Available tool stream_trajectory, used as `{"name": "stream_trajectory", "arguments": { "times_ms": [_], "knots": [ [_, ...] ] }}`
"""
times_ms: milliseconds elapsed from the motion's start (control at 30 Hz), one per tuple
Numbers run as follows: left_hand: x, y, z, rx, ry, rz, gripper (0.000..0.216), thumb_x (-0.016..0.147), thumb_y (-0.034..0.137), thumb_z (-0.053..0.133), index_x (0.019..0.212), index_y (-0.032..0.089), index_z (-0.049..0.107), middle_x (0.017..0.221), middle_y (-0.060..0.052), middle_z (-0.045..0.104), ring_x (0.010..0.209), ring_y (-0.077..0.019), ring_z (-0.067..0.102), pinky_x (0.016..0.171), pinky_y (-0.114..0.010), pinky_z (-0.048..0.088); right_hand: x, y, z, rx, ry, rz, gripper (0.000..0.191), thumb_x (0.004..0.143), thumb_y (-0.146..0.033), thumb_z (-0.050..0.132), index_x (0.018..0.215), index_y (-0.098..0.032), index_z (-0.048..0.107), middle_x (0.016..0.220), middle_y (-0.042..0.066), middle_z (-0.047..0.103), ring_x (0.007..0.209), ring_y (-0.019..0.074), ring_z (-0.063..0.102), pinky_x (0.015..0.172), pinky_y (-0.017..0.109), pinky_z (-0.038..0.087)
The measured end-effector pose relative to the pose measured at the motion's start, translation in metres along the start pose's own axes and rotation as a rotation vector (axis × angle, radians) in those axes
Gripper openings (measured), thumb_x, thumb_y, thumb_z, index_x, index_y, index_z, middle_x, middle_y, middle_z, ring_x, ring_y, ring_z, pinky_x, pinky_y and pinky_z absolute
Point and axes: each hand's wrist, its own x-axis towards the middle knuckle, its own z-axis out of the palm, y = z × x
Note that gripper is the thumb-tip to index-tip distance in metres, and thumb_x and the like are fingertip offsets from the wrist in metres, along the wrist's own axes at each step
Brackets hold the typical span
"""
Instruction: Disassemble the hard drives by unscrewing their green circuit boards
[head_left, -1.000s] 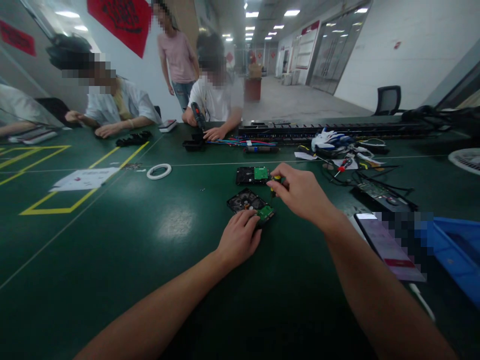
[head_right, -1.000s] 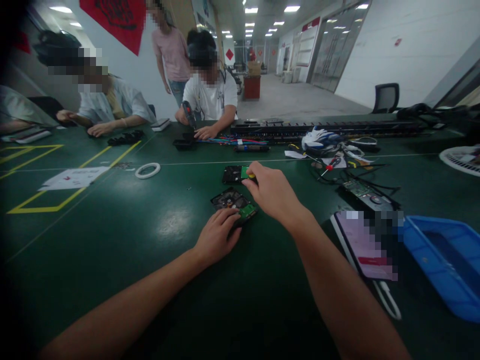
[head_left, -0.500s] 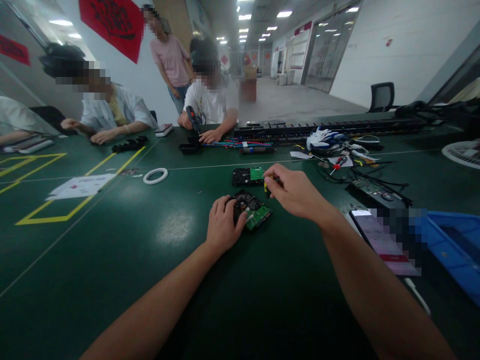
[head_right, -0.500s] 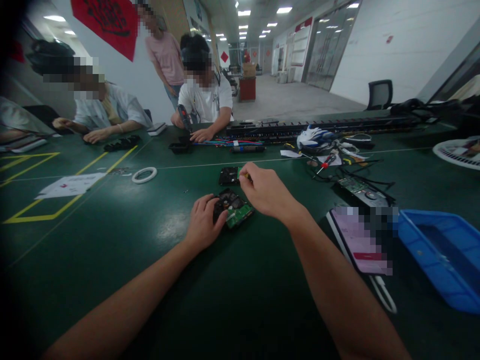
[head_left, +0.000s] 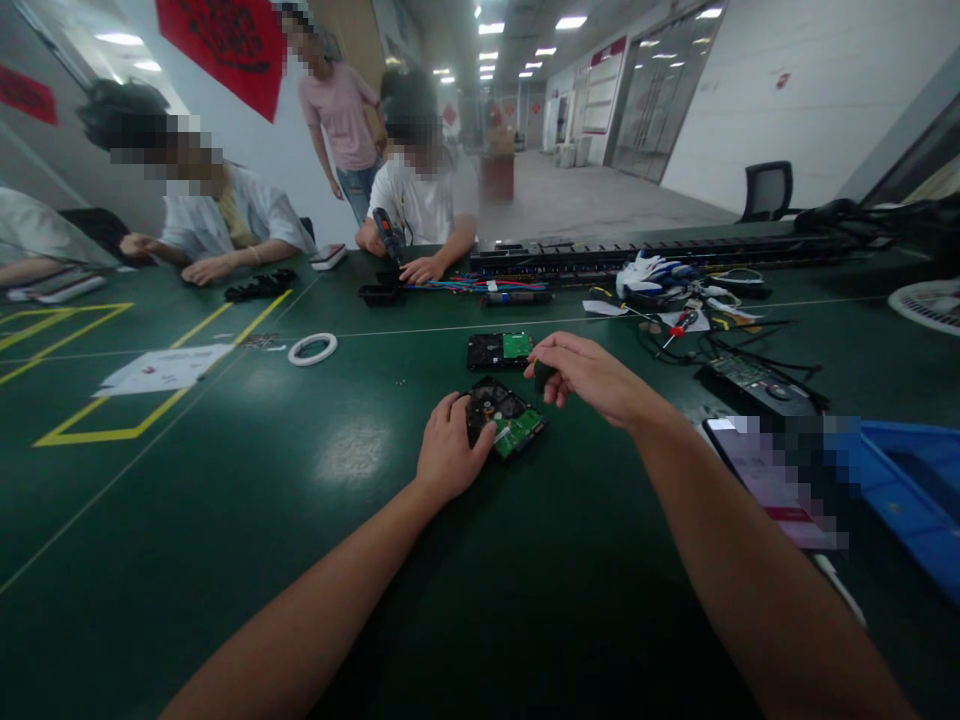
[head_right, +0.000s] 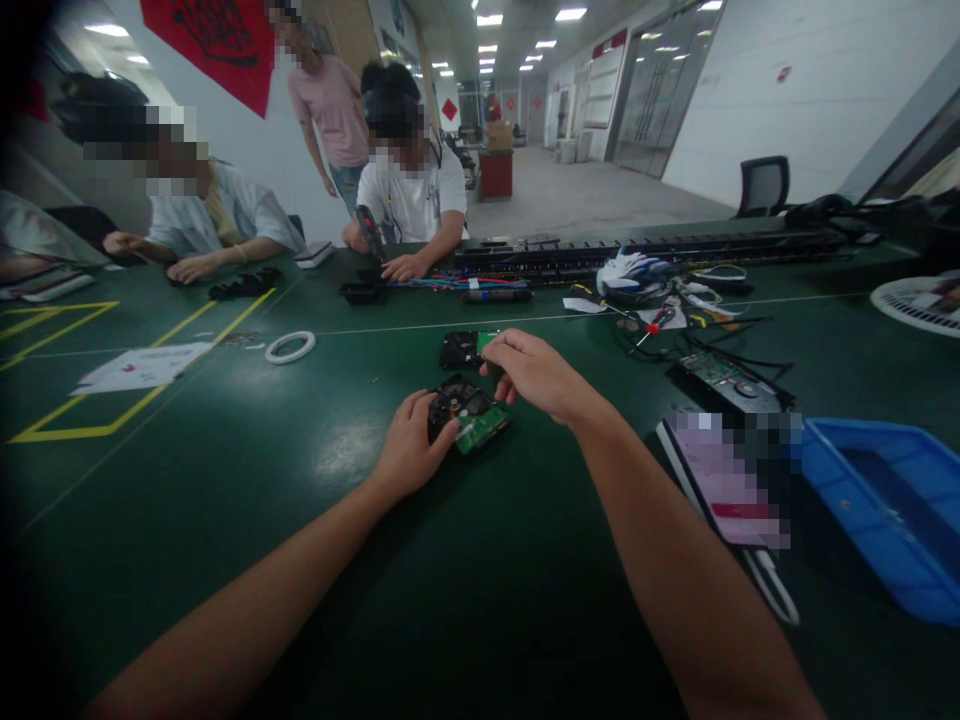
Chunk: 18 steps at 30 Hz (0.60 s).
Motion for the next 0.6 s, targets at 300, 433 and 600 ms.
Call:
{"name": "stream_trajectory", "arguments": {
  "times_ms": [300, 433, 600],
  "knots": [
    [0.000, -0.001, 0.001, -0.020, 0.021, 0.001, 0.058, 0.094, 0.049, 0.054, 0.140, 0.015, 0.044, 0.138, -0.019, 0.052, 0.138, -0.0330, 0.045, 0.114, -0.054, 0.040, -0.007, -0.012, 0.000, 0.091, -0.089, 0.051, 0.024, 0.096, -0.036, 0.050, 0.094, -0.021, 0.069, 0.085, 0.005, 0.067, 0.064, 0.0166, 0.066, 0.053, 0.029, 0.052],
    [-0.001, -0.001, 0.001, -0.024, 0.012, -0.006, 0.058, 0.094, 0.050, 0.055, 0.139, 0.015, 0.043, 0.140, -0.019, 0.051, 0.137, -0.0332, 0.045, 0.114, -0.054, 0.040, -0.004, -0.007, -0.007, -0.030, -0.018, -0.017, 0.024, 0.094, -0.040, 0.056, 0.091, -0.022, 0.072, 0.094, 0.006, 0.071, 0.064, 0.0146, 0.059, 0.050, 0.027, 0.043],
    [0.000, -0.003, 0.001, -0.030, 0.017, 0.000, 0.058, 0.093, 0.050, 0.055, 0.139, 0.017, 0.043, 0.139, -0.018, 0.051, 0.137, -0.0336, 0.045, 0.113, -0.055, 0.041, 0.001, 0.003, -0.018, -0.070, 0.031, -0.046, 0.025, 0.093, -0.038, 0.056, 0.087, -0.020, 0.072, 0.096, 0.007, 0.073, 0.070, 0.0163, 0.059, 0.058, 0.030, 0.046]
  ]
}}
